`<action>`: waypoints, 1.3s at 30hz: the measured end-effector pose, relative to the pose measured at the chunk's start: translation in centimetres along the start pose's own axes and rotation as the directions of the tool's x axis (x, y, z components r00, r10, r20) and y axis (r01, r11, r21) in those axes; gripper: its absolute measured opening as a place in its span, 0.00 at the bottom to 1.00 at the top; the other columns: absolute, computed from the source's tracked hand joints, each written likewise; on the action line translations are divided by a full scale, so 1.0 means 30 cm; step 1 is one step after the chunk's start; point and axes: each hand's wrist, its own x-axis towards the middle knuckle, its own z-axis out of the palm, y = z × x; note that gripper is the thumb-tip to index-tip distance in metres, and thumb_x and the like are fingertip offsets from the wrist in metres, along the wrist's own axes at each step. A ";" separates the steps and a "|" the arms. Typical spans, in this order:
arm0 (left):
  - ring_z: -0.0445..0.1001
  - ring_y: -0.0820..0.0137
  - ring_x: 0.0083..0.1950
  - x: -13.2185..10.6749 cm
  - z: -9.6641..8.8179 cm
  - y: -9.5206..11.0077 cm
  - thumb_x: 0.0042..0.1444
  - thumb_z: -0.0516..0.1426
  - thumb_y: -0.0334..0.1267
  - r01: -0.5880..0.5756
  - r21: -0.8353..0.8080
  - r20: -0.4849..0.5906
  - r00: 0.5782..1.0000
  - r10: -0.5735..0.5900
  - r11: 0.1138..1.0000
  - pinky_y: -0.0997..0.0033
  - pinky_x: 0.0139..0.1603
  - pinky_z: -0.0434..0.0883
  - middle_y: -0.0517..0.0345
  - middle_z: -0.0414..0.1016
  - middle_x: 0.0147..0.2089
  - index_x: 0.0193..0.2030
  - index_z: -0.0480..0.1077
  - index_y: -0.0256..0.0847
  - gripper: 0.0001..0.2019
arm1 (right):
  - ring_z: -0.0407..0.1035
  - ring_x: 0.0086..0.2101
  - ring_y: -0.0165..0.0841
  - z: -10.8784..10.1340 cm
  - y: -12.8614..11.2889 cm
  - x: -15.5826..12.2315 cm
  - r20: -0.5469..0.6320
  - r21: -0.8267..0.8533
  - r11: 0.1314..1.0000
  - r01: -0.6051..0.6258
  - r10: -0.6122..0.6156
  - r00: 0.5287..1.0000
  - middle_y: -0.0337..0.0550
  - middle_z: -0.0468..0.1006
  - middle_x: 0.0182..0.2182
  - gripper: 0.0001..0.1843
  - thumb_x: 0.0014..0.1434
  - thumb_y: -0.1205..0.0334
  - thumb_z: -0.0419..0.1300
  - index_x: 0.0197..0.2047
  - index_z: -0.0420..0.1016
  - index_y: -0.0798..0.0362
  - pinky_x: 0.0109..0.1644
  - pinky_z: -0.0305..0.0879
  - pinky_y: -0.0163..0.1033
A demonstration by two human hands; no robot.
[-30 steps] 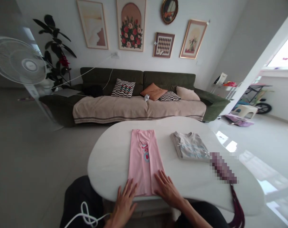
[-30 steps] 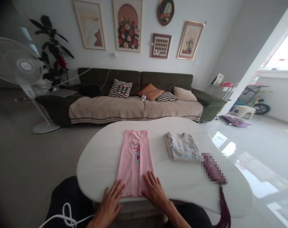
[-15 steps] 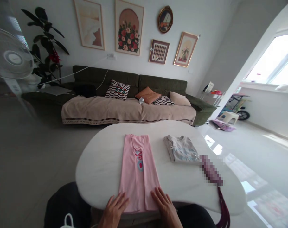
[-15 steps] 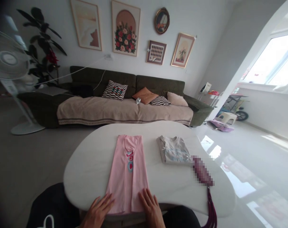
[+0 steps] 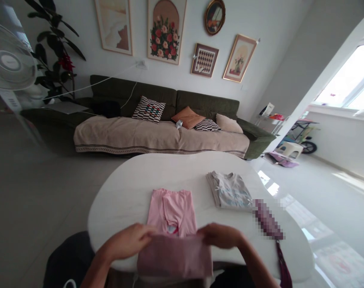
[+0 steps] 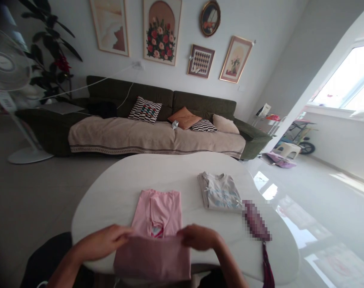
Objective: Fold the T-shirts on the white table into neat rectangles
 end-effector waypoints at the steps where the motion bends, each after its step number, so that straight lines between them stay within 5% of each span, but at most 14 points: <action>1: 0.72 0.72 0.40 0.081 -0.038 -0.012 0.53 0.49 0.36 0.016 -0.011 -0.097 0.995 -0.017 1.000 0.79 0.41 0.64 0.66 0.77 0.39 0.39 0.74 0.49 0.13 | 0.68 0.33 0.29 -0.062 -0.008 0.084 0.029 0.001 0.999 0.047 -0.047 0.998 0.38 0.77 0.31 0.08 0.51 0.66 0.56 0.34 0.76 0.53 0.38 0.61 0.31; 4: 0.72 0.69 0.45 0.325 -0.082 -0.100 0.49 0.50 0.29 0.195 -0.046 -0.236 0.951 -0.201 0.980 0.77 0.45 0.64 0.58 0.76 0.44 0.43 0.73 0.41 0.16 | 0.67 0.39 0.31 -0.158 -0.033 0.324 -0.047 -0.038 0.999 -0.014 0.012 0.999 0.42 0.74 0.38 0.10 0.57 0.68 0.52 0.40 0.72 0.57 0.43 0.61 0.35; 8: 0.72 0.66 0.46 0.517 -0.043 -0.230 0.47 0.50 0.27 0.303 -0.060 -0.300 0.903 -0.306 0.951 0.74 0.43 0.65 0.52 0.77 0.43 0.42 0.74 0.37 0.17 | 0.67 0.41 0.33 -0.105 -0.021 0.497 -0.083 -0.068 0.987 -0.144 0.138 0.987 0.44 0.70 0.44 0.15 0.60 0.57 0.54 0.46 0.67 0.56 0.45 0.66 0.44; 15: 0.73 0.70 0.41 0.581 -0.059 -0.315 0.48 0.52 0.30 0.273 -0.010 -0.338 0.904 -0.260 0.962 0.78 0.39 0.65 0.58 0.77 0.38 0.38 0.74 0.38 0.13 | 0.67 0.41 0.34 -0.067 0.078 0.555 -0.114 -0.035 0.966 -0.257 0.252 0.961 0.44 0.69 0.45 0.17 0.60 0.56 0.54 0.48 0.66 0.56 0.44 0.67 0.44; 21: 0.68 0.65 0.50 0.646 -0.013 -0.320 0.52 0.52 0.32 0.369 0.084 -0.459 0.839 -0.292 0.926 0.69 0.51 0.61 0.49 0.72 0.45 0.37 0.71 0.38 0.09 | 0.66 0.44 0.34 -0.031 0.090 0.580 -0.277 0.003 0.942 -0.335 0.323 0.905 0.45 0.68 0.46 0.16 0.59 0.57 0.54 0.49 0.65 0.56 0.46 0.65 0.46; 24: 0.69 0.65 0.47 0.647 0.008 -0.319 0.54 0.52 0.36 0.383 0.096 -0.471 0.831 -0.297 0.919 0.68 0.49 0.62 0.46 0.72 0.44 0.41 0.69 0.37 0.10 | 0.66 0.44 0.35 0.003 0.087 0.582 -0.326 0.050 0.937 -0.345 0.342 0.882 0.46 0.68 0.47 0.17 0.59 0.57 0.54 0.50 0.65 0.56 0.46 0.65 0.46; 28: 0.72 0.68 0.39 0.627 -0.018 -0.306 0.50 0.53 0.33 0.341 0.080 -0.421 0.863 -0.279 0.936 0.73 0.39 0.64 0.51 0.75 0.36 0.31 0.71 0.36 0.06 | 0.68 0.39 0.31 0.001 0.083 0.569 -0.314 0.118 0.946 -0.302 0.324 0.892 0.43 0.71 0.42 0.15 0.60 0.56 0.54 0.46 0.67 0.57 0.42 0.67 0.43; 32: 0.72 0.71 0.35 0.603 -0.123 -0.240 0.43 0.56 0.28 0.218 0.038 -0.414 0.892 -0.183 0.975 0.78 0.35 0.64 0.57 0.75 0.32 0.30 0.70 0.36 0.06 | 0.67 0.33 0.29 -0.110 0.069 0.519 -0.405 0.184 0.963 -0.199 0.258 0.877 0.40 0.72 0.32 0.07 0.56 0.63 0.57 0.35 0.70 0.58 0.37 0.64 0.35; 36: 0.71 0.73 0.41 0.557 -0.270 -0.094 0.49 0.53 0.32 0.002 0.014 -0.515 0.857 0.005 1.000 0.78 0.41 0.65 0.59 0.73 0.39 0.39 0.67 0.39 0.10 | 0.65 0.31 0.29 -0.302 0.026 0.397 -0.601 0.215 0.974 -0.067 0.186 0.778 0.38 0.72 0.28 0.07 0.52 0.67 0.53 0.35 0.68 0.56 0.35 0.60 0.32; 39: 0.70 0.72 0.44 0.501 -0.331 0.025 0.50 0.52 0.33 -0.247 0.014 -0.626 0.754 0.201 0.969 0.75 0.45 0.65 0.59 0.73 0.42 0.43 0.66 0.40 0.12 | 0.65 0.33 0.30 -0.396 -0.031 0.270 -0.757 0.189 0.980 0.069 0.100 0.645 0.39 0.72 0.30 0.08 0.52 0.65 0.50 0.36 0.66 0.54 0.37 0.59 0.33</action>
